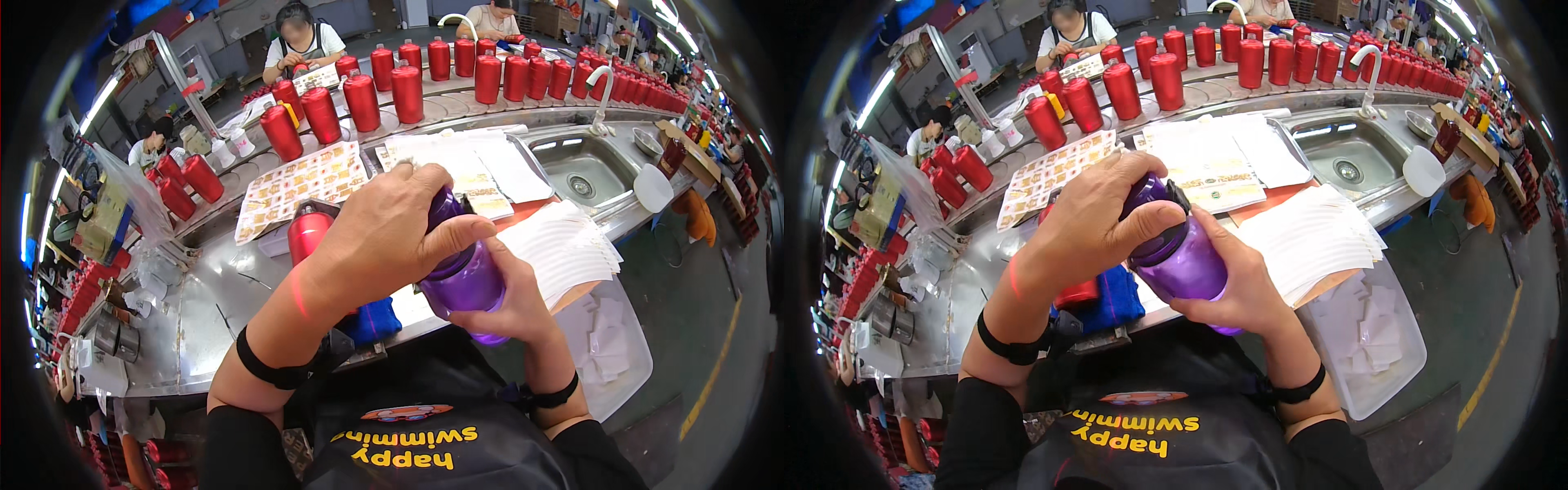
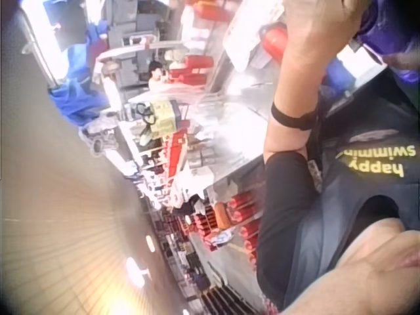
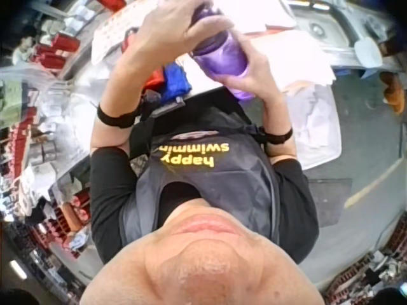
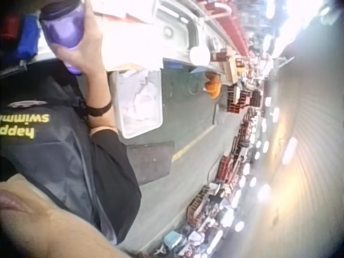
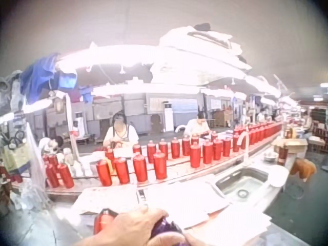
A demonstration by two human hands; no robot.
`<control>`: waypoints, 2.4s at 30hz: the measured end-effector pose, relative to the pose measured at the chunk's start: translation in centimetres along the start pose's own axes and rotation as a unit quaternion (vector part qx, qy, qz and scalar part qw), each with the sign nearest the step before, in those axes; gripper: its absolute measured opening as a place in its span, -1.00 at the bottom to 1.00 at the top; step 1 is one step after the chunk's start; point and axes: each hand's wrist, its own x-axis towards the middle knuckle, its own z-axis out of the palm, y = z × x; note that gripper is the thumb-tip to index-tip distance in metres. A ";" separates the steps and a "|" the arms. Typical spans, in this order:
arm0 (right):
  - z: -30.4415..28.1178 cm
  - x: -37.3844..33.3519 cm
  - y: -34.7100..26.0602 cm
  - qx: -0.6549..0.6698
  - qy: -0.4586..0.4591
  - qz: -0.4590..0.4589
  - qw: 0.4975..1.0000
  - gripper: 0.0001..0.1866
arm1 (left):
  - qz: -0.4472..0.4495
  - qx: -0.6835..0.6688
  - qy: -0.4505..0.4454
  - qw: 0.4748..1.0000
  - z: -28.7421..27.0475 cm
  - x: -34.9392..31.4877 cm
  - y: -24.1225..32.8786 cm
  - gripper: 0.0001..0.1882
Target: Applying decorative labels and gold foil seals to red ceramic or plastic bottles in an assembly line setting.
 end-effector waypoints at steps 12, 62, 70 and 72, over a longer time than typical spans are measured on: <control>0.7 0.3 0.3 0.023 0.007 -0.030 0.999 0.01 | 0.009 -0.128 -0.177 0.976 -2.5 -0.6 -2.3 -0.31; 7.7 8.0 -4.2 0.223 -0.142 0.024 0.964 0.17 | 0.088 -0.226 0.241 0.940 -8.2 -7.0 -7.0 0.31; 16.7 11.5 -7.5 0.043 -0.154 -0.037 0.986 0.04 | -0.123 -0.156 0.347 0.917 -11.7 -14.3 -6.4 0.00; 19.7 12.0 -8.6 0.222 -0.145 -0.012 0.964 -0.02 | -0.148 -0.233 0.371 0.887 -13.4 -15.2 -6.9 -0.17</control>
